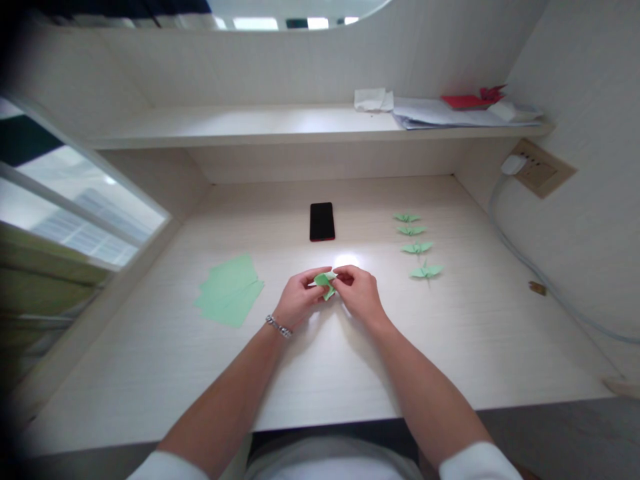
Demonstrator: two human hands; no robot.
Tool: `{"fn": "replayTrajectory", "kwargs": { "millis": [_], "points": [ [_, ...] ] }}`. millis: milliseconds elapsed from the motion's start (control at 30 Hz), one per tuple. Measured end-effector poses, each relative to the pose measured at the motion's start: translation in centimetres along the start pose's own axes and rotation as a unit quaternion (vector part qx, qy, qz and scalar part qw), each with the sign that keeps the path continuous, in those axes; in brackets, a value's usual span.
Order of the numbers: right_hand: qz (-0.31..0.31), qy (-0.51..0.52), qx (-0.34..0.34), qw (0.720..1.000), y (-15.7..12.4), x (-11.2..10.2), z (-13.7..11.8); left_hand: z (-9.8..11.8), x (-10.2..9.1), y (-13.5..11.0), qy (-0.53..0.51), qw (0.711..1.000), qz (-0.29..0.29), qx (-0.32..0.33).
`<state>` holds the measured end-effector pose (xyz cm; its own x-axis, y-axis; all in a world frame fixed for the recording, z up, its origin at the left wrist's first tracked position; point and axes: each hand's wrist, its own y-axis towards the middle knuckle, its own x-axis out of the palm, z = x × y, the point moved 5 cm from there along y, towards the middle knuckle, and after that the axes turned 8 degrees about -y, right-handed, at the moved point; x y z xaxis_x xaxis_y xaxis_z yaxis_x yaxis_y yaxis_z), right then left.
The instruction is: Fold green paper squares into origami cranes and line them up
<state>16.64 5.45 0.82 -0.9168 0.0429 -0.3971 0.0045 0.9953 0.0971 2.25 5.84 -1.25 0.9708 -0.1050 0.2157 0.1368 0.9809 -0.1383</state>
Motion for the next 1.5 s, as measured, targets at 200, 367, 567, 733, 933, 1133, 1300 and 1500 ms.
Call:
{"fn": "replayTrajectory", "kwargs": {
  "millis": [200,367,567,733,933,1133,1300,1500],
  "points": [
    [0.013,-0.008,0.002,1.000,0.0,0.0,0.0,0.0,0.5,-0.4,-0.063,0.997,-0.021,-0.038],
    [-0.021,-0.026,-0.006,0.999,0.3,0.0,0.4,0.2,0.6,-0.4,-0.052,0.998,-0.023,-0.037],
    [-0.047,-0.024,-0.013,0.999,0.4,-0.3,0.3,0.4,0.7,-0.4,-0.036,0.998,-0.051,-0.027],
    [-0.018,-0.032,-0.010,0.999,0.4,-0.3,0.4,0.3,0.7,-0.5,-0.042,0.997,-0.063,-0.029],
    [0.010,-0.061,-0.007,0.998,0.3,-0.5,0.4,0.2,0.7,-0.5,-0.023,0.998,-0.053,-0.036],
    [-0.002,-0.073,-0.008,0.997,0.2,-0.3,0.3,0.0,0.9,-0.4,-0.003,0.999,-0.045,-0.021],
    [0.007,-0.050,-0.038,0.998,-0.1,-0.2,-0.4,-0.1,1.0,-0.5,0.005,0.999,-0.037,-0.023],
    [0.029,-0.038,-0.052,0.998,-0.1,-0.4,-0.7,0.2,1.0,-0.6,0.031,0.999,-0.035,-0.026]
  ]
}}
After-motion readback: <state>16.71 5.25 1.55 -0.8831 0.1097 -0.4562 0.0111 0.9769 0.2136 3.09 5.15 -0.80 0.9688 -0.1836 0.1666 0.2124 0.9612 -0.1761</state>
